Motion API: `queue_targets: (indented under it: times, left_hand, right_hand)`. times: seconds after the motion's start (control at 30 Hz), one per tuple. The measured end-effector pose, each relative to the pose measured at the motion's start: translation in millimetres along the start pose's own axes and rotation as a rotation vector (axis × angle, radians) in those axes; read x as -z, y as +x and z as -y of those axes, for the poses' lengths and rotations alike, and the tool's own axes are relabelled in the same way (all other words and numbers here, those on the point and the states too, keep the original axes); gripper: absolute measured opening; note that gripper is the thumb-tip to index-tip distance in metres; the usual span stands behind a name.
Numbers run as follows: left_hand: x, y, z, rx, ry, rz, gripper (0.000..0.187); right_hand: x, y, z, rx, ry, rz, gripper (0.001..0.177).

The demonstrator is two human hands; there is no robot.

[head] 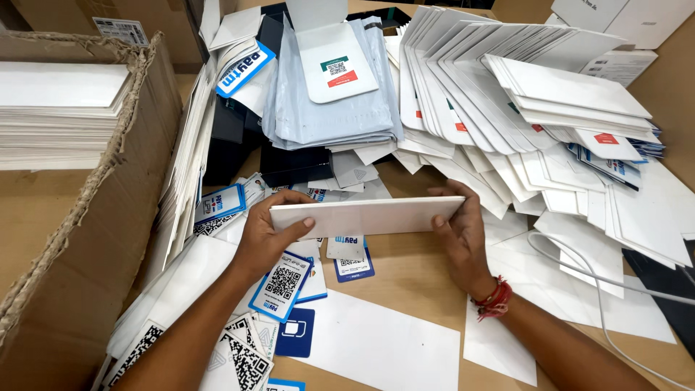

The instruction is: The person sorts various envelopes, QR code cards, and SIM cards from a table into organized stacks and a cardboard box.

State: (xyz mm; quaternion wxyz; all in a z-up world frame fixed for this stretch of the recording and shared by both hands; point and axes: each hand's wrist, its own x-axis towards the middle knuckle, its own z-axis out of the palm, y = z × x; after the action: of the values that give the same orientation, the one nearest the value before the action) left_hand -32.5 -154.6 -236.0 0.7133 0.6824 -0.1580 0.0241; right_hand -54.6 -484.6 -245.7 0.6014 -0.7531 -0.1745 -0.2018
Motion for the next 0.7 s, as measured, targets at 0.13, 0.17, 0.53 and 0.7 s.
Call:
queue_targets:
  times: [0.13,0.17,0.53,0.7]
  left_hand:
    - [-1,1,-3,0.078,0.090,-0.052,0.019]
    - [0,2,-3,0.079,0.059,-0.052,0.019]
    - [-5,16,5,-0.089,0.280,-0.267,0.030]
    - [-4,19,7,0.030,0.393,-0.256,0.037]
  right_hand:
    - [-4,-2,3,-0.070,0.083,0.065,0.052]
    - [-5,-2,1,-0.078,0.078,0.058,0.052]
    - [-16,22,-9,-0.014,-0.072,-0.093,0.033]
    - [-17,25,-13,-0.063,-0.121,-0.017,0.028]
